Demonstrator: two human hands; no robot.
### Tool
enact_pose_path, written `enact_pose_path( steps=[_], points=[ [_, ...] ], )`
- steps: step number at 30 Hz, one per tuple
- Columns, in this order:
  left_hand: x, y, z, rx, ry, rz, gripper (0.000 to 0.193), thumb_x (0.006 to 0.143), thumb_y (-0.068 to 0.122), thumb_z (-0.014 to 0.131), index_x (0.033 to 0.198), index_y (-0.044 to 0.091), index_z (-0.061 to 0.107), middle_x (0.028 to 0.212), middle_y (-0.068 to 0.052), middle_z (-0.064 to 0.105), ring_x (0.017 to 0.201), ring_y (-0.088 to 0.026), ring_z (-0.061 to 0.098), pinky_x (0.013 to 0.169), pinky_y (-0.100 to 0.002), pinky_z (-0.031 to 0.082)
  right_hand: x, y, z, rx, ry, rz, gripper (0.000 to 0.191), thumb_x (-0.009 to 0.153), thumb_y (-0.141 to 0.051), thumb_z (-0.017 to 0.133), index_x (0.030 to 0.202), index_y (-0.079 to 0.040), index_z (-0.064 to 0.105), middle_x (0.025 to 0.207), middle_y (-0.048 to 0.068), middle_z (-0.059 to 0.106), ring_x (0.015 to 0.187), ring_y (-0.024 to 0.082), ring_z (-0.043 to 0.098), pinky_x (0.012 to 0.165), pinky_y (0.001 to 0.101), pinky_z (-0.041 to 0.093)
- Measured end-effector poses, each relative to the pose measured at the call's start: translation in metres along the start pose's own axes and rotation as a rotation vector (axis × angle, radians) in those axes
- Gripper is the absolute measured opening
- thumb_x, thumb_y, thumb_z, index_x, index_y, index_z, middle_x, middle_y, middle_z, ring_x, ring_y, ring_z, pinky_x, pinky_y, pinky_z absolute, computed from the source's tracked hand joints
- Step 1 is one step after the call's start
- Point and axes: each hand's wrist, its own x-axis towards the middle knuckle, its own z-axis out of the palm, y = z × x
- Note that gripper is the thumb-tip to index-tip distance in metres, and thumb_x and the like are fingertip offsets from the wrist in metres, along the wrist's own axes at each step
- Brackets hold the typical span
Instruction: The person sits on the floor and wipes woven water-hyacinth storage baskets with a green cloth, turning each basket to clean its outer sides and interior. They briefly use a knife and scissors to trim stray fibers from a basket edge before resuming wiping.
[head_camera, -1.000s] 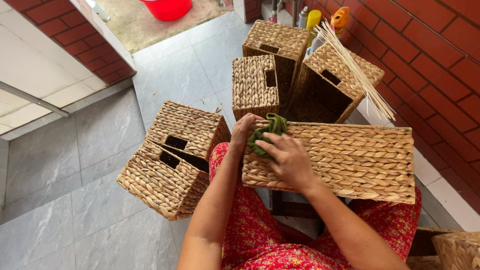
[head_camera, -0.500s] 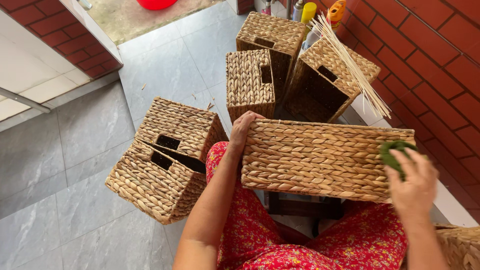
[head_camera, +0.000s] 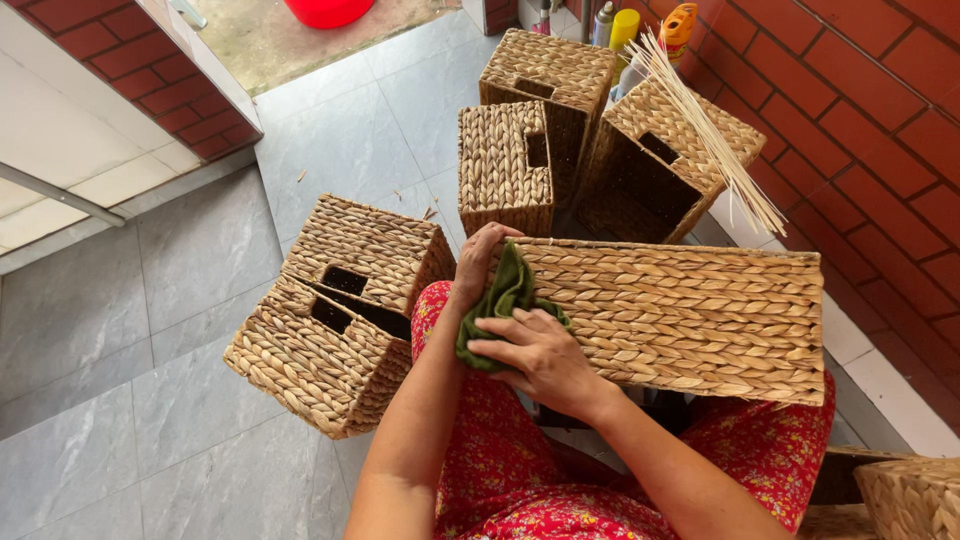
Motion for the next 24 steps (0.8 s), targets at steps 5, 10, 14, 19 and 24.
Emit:
enact_pose_path(
  steps=[5,10,14,19,24],
  points=[
    [0.002,-0.006,0.003,-0.022,-0.014,0.036,0.035,0.105,0.027,0.05,0.106,-0.001,0.07,0.096,-0.009,0.073,0.082,-0.013,0.066,0.079,-0.03,0.056,-0.063,0.035,-0.035,-0.055,-0.137,0.168,0.054,0.073,-0.02,0.083,0.124,-0.032,0.07,0.133,-0.007,0.063,0.122,0.025,0.058,0.105,0.0431,0.045],
    [0.004,-0.007,0.004,-0.065,-0.013,0.005,0.033,0.104,0.026,0.05,0.104,-0.001,0.07,0.093,-0.009,0.074,0.079,-0.014,0.067,0.076,-0.03,0.056,-0.166,0.082,-0.104,-0.285,-0.147,0.572,0.056,0.069,-0.018,0.084,0.119,-0.038,0.072,0.139,-0.014,0.061,0.128,0.019,0.056,0.112,0.0433,0.043],
    [0.006,-0.011,0.004,-0.014,-0.019,0.033,0.034,0.104,0.025,0.049,0.103,-0.001,0.071,0.092,-0.008,0.073,0.079,-0.012,0.066,0.077,-0.029,0.055,-0.215,0.098,-0.125,-0.304,0.092,0.792,0.051,0.077,-0.023,0.078,0.125,-0.036,0.07,0.142,-0.012,0.062,0.122,0.021,0.057,0.113,0.0418,0.048],
    [0.007,-0.014,-0.001,-0.03,-0.022,0.025,0.034,0.104,0.024,0.049,0.103,-0.001,0.071,0.091,-0.008,0.072,0.079,-0.012,0.065,0.076,-0.029,0.054,-0.186,0.086,-0.084,-0.467,0.173,0.719,0.048,0.081,-0.033,0.078,0.128,-0.031,0.069,0.137,-0.003,0.062,0.124,0.027,0.055,0.109,0.0461,0.043],
    [0.007,-0.012,0.0,-0.02,-0.02,0.033,0.035,0.104,0.026,0.049,0.105,-0.001,0.071,0.092,-0.008,0.073,0.079,-0.012,0.065,0.077,-0.028,0.054,-0.088,0.052,-0.032,-0.318,0.105,0.447,0.046,0.08,-0.033,0.078,0.125,-0.029,0.069,0.134,-0.003,0.063,0.116,0.026,0.057,0.103,0.0479,0.041]
  ],
)
